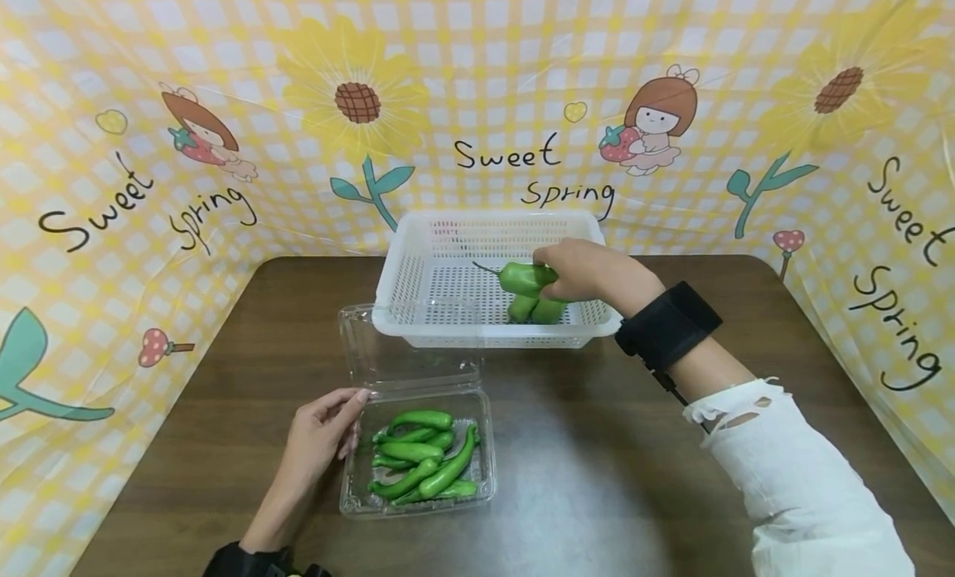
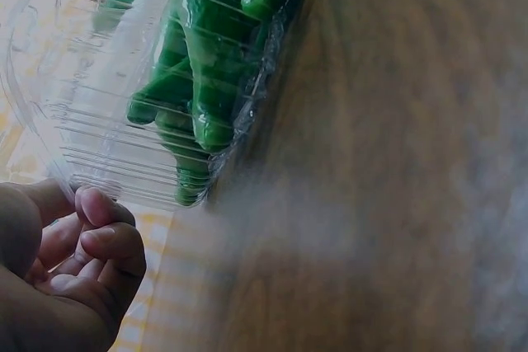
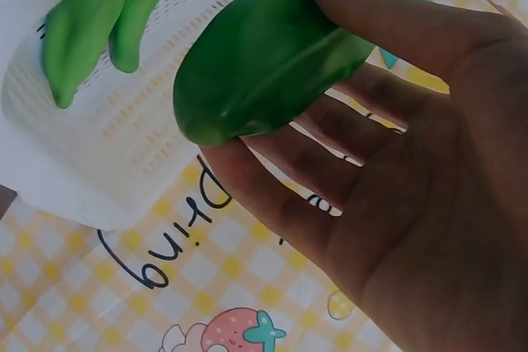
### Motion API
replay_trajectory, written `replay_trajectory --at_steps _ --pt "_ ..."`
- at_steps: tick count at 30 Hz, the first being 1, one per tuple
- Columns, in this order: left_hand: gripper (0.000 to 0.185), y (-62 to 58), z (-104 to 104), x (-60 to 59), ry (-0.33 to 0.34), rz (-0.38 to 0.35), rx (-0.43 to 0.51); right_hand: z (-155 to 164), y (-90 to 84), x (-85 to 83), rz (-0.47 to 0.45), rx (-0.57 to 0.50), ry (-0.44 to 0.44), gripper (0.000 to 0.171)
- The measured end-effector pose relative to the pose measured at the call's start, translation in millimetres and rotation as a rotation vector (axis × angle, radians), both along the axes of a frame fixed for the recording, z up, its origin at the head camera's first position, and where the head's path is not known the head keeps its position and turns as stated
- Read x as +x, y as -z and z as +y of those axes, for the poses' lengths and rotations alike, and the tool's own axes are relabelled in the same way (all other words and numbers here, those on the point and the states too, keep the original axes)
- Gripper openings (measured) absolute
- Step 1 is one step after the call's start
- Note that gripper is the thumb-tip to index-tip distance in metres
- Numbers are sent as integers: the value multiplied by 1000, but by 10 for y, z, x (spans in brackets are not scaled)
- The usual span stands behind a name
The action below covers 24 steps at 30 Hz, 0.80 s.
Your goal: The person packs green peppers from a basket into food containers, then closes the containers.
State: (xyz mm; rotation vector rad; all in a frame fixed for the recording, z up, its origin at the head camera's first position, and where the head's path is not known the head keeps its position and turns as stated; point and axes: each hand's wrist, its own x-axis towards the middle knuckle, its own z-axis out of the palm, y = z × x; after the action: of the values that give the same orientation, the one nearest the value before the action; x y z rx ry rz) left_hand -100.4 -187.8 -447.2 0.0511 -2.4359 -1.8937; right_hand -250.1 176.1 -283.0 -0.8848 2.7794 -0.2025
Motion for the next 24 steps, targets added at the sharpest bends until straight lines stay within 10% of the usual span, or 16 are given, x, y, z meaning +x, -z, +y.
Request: replay_trajectory --at_steps 24 --pt "26 -15 4 -5 1 -27 -9 101 -63 719 32 -6 11 25"
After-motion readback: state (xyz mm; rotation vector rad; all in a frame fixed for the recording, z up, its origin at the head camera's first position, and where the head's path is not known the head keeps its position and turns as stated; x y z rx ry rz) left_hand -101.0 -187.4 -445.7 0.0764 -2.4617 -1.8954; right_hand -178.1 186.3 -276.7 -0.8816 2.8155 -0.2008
